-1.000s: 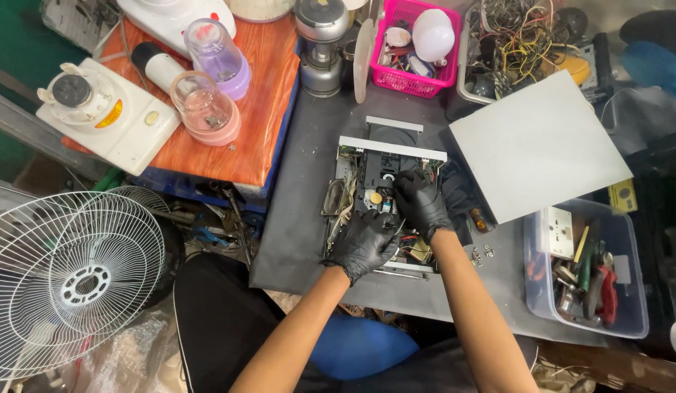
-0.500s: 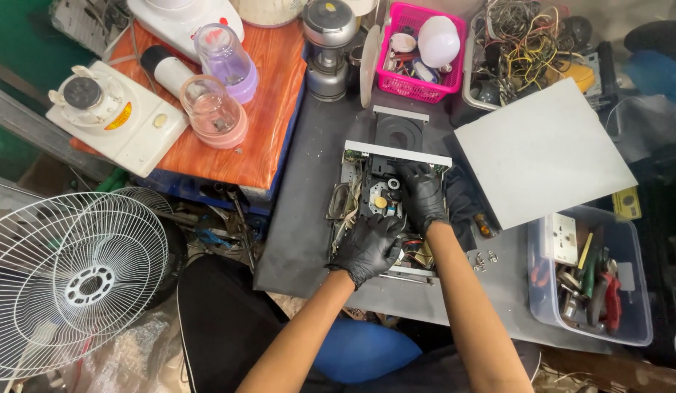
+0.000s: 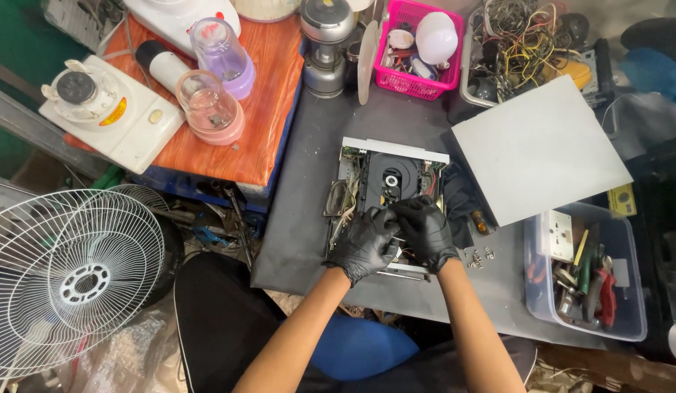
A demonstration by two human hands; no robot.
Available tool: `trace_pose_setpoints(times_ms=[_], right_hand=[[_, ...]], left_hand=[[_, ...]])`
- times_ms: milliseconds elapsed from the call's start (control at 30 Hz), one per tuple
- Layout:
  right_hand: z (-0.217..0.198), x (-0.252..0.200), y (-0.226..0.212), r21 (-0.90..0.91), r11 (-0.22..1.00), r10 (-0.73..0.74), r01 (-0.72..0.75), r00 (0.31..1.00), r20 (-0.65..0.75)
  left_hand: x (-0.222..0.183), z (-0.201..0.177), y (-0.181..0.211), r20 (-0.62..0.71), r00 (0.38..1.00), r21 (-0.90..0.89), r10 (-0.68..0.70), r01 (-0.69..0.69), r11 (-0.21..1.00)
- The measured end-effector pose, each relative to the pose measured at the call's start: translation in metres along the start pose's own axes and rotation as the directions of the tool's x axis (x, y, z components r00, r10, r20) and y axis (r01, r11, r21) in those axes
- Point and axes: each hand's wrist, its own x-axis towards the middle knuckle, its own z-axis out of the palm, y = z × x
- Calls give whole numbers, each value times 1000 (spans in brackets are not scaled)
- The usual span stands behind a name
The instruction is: Removing the internal optical drive and other components from an electronic device using a screwdriver.
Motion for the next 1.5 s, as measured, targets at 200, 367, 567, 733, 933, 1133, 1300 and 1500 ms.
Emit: trace_pose_setpoints(times_ms=[200, 367, 567, 733, 933, 1133, 1300, 1500], right_hand=[[-7, -1, -10, 106, 994, 23, -21, 1000, -21], [-23, -7, 17, 131, 989, 95, -74, 983, -159], [-57, -22, 8, 282, 699, 712, -658, 678, -184], [-21, -33, 21, 288, 668, 733, -686, 673, -98], [-5, -40, 17, 320, 620, 766, -716, 640, -52], [13, -50, 34, 398, 598, 782, -696, 616, -95], [-23, -35, -11, 456, 588, 770, -667, 634, -65], [-22, -32, -7, 558, 491, 805, -669, 593, 3]], left_hand=[[-4, 9, -7, 13, 999, -3, -29, 30, 1000], [-4, 24, -12, -25, 998, -27, -52, 51, 998], [-1, 0, -6, -5, 997, -16, -72, 72, 997], [1, 7, -11, 23, 992, 7, -125, 125, 992], [3, -2, -6, 90, 981, 5, -172, 172, 985], [3, -1, -6, 65, 985, 46, -160, 157, 987], [4, 1, -5, 65, 983, 56, -169, 166, 985], [-1, 3, -11, 37, 989, -26, -143, 144, 989]])
